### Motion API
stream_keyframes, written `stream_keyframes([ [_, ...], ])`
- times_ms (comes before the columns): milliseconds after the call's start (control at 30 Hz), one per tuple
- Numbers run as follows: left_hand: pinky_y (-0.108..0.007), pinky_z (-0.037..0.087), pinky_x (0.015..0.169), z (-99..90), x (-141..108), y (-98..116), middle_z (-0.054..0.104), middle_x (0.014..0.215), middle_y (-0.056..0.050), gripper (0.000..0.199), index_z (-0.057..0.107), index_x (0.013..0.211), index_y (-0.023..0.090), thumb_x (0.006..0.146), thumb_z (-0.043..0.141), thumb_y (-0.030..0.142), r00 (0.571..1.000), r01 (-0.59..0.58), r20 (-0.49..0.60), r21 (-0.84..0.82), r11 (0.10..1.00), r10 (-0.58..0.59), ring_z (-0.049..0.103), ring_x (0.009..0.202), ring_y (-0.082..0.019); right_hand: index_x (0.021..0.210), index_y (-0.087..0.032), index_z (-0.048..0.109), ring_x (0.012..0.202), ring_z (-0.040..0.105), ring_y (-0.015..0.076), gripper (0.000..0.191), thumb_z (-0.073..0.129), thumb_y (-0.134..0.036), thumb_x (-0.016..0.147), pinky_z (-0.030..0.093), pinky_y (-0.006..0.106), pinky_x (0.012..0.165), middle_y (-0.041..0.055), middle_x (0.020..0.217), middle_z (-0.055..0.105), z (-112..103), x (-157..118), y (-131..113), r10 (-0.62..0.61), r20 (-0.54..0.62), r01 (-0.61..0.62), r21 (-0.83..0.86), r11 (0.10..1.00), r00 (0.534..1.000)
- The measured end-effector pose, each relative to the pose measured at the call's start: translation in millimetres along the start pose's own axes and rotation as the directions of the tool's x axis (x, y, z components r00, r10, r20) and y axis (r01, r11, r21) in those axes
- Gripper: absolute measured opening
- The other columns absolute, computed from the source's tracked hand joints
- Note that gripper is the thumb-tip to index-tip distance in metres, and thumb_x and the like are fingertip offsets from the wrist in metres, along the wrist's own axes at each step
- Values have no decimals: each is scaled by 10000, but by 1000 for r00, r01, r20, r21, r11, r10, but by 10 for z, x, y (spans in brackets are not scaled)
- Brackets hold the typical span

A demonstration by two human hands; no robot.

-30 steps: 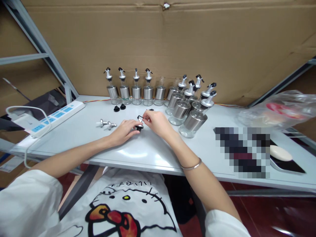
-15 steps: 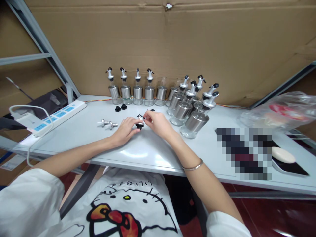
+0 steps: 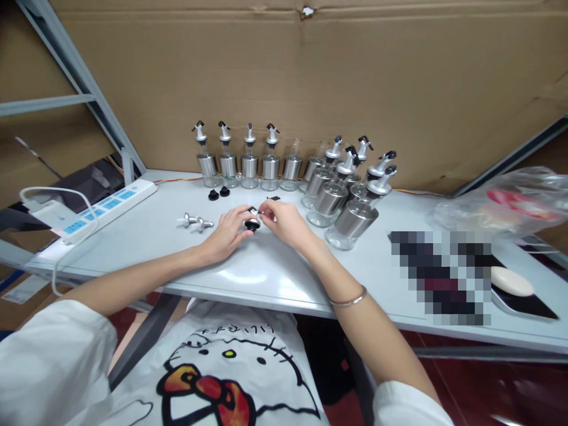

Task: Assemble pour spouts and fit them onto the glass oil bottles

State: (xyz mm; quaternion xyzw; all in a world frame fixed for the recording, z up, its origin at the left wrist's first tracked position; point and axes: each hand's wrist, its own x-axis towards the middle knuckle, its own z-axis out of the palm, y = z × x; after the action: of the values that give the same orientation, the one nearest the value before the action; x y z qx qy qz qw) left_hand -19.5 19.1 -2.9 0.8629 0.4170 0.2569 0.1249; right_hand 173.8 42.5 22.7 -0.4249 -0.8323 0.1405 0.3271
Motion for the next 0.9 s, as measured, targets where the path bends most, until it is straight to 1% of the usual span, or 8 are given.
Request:
stream_keyframes([
  [100, -464, 292, 1098, -6, 6, -10, 424, 1404, -131, 326, 462, 1264, 198, 951, 417, 274, 1000, -1, -12, -8, 1000, 1, 332, 1365, -254, 902, -157, 610, 690, 612, 163, 129, 531, -240, 841, 453, 273, 691, 51, 778, 684, -2, -8, 2, -14, 24, 15, -27, 1000, 1000],
  [233, -470, 296, 1090, -16, 12, -47, 430, 1393, -140, 327, 457, 1259, 182, 950, 412, 280, 999, 14, -33, -24, 1000, -14, 345, 1349, -259, 1018, -135, 620, 831, 624, 211, 273, 474, -324, 887, 457, 324, 769, 106, 919, 684, -29, -29, -15, -62, 54, 67, -87, 994, 997],
  [333, -471, 302, 1083, -13, 16, -73, 438, 1379, -144, 327, 451, 1259, 177, 953, 399, 282, 999, 23, -36, -36, 999, -24, 352, 1341, -259, 1085, -115, 616, 882, 624, 242, 392, 554, -419, 845, 467, 356, 800, 123, 949, 677, -45, -40, -29, -72, 92, 80, -85, 993, 993],
  [433, -460, 307, 1079, -2, 19, -92, 460, 1355, -138, 325, 452, 1258, 174, 954, 398, 274, 999, 22, -30, -37, 999, -23, 367, 1327, -253, 1096, -114, 626, 898, 640, 254, 473, 604, -490, 811, 481, 363, 789, 135, 984, 690, -43, -38, -28, -27, 120, 33, -50, 998, 992],
  [600, -454, 312, 1068, 7, 19, -105, 485, 1317, -131, 328, 462, 1255, 178, 951, 416, 292, 1000, 8, -18, -21, 1000, -9, 392, 1297, -253, 1043, -135, 652, 910, 666, 241, 358, 606, -417, 825, 475, 313, 723, 127, 999, 718, -45, -32, -37, 75, 168, -75, -5, 997, 983],
  [700, -456, 308, 1066, -5, 14, -90, 482, 1316, -135, 330, 461, 1253, 176, 956, 404, 306, 999, -23, -40, -3, 1000, 23, 387, 1296, -254, 917, -144, 651, 831, 651, 221, 320, 568, -444, 842, 440, 296, 687, 104, 924, 716, -66, -38, -68, 51, 185, -43, -50, 998, 981],
  [800, -454, 306, 1062, -9, 4, -62, 495, 1294, -135, 327, 468, 1248, 178, 965, 377, 316, 996, -79, -40, 16, 997, 79, 397, 1283, -250, 811, -151, 603, 694, 594, 182, 371, 568, -519, 824, 397, 283, 647, 69, 798, 679, -82, -44, -105, 20, 196, 1, -106, 994, 980],
  [900, -463, 303, 1058, 15, -7, -56, 498, 1286, -136, 319, 486, 1228, 183, 968, 369, 328, 993, -118, -12, 27, 993, 118, 401, 1274, -254, 738, -163, 551, 611, 538, 155, 416, 596, -574, 786, 357, 265, 605, 36, 688, 623, -81, -45, -141, 45, 235, -10, -149, 989, 971],
])
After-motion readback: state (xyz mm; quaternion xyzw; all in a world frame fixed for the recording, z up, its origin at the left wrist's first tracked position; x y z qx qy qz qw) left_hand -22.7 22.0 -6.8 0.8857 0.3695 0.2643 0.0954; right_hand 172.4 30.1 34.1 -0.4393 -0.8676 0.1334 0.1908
